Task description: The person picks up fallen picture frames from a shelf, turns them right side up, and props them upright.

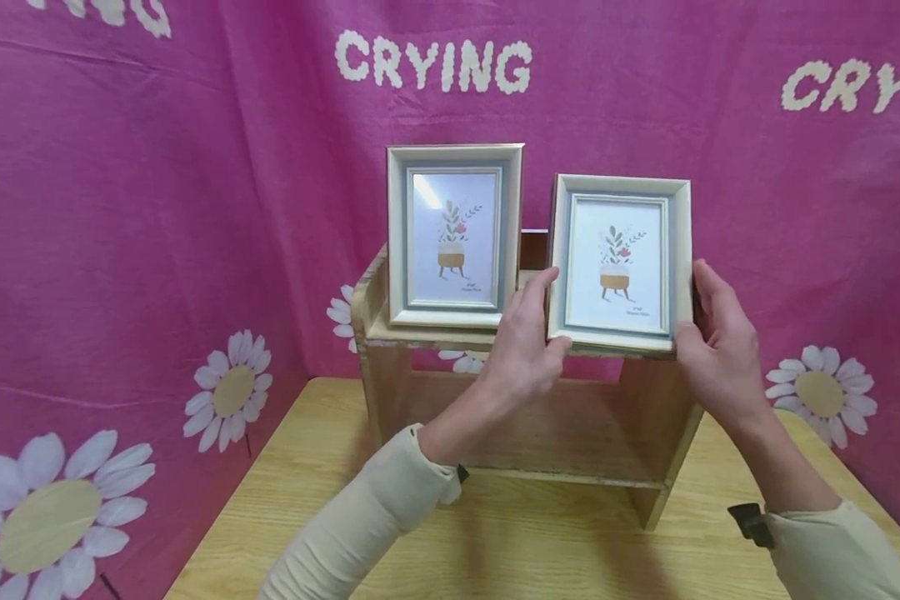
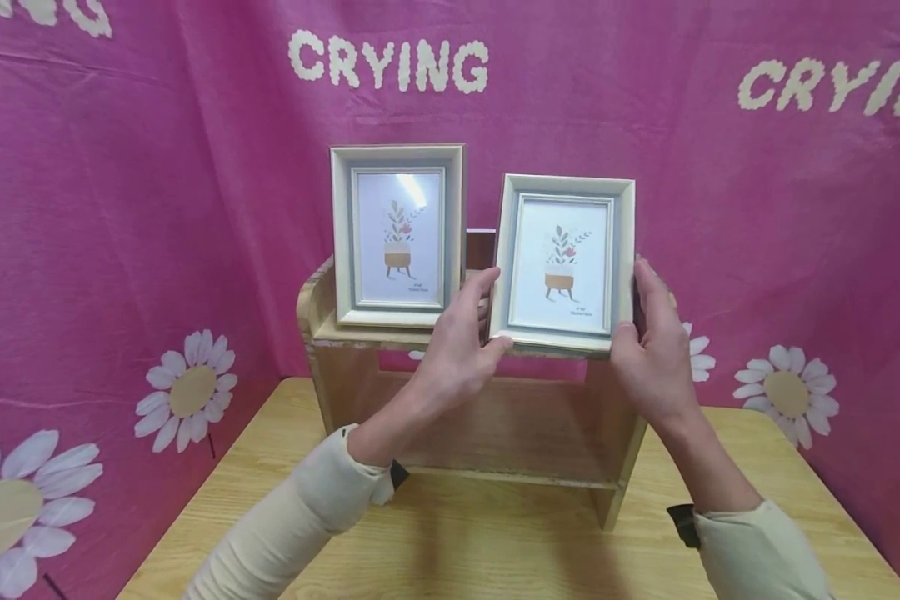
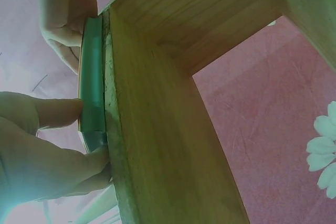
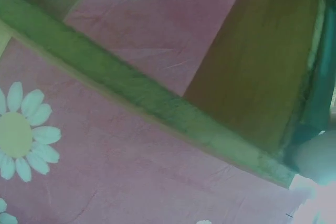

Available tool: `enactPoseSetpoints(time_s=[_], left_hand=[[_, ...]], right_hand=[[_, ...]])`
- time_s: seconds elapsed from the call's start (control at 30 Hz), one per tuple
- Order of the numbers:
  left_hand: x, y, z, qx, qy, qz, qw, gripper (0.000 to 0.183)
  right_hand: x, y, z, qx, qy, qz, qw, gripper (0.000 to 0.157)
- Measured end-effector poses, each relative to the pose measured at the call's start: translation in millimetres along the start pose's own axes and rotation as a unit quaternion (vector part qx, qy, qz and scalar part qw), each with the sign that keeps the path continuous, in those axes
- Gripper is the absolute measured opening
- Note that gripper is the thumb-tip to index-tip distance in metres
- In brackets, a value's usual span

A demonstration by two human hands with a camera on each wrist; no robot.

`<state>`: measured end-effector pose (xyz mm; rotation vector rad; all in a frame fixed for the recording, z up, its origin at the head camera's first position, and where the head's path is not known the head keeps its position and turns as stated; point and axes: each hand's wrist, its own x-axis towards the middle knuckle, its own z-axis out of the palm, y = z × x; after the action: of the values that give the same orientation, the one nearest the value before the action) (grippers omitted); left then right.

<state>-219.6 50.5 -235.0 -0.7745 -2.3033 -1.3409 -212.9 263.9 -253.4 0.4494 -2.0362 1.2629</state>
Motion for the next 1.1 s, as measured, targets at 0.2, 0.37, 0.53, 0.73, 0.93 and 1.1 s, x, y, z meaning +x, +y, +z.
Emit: enactPoseSetpoints(time_s=[0.2, 0.37, 0.53, 0.73, 0.93, 1.1], left_hand=[[-0.5, -2.3, 2.2, -0.008, 0.009, 0.016, 0.9998, 0.074], [1.7, -4.1, 3.7, -0.013, 0.013, 0.016, 0.9997, 0.076], [4.1, -5.2, 3.6, 0.005, 0.021, 0.018, 0.9996, 0.076], [4.5, -4.4, 6.9, 0.01, 0.032, 0.016, 0.9993, 0.079], [5.4, -3.5, 12.7, 0.026, 0.043, 0.01, 0.9987, 0.08], [6.5, -4.2, 16.8, 0.051, 0.05, 0.014, 0.9974, 0.08]], right_hand=[[3, -6, -3.2, 0.008, -0.023, 0.036, 0.999, 0.064], [6, -9, -7.3, 0.0, -0.03, 0.039, 0.999, 0.067], [13, -11, -8.9, 0.025, -0.041, 0.045, 0.998, 0.071], [19, -12, -7.6, 0.046, -0.036, 0.051, 0.997, 0.075], [20, -11, -7.1, 0.007, -0.02, 0.066, 0.998, 0.074], [22, -12, -7.4, 0.016, -0.012, 0.084, 0.996, 0.074]])
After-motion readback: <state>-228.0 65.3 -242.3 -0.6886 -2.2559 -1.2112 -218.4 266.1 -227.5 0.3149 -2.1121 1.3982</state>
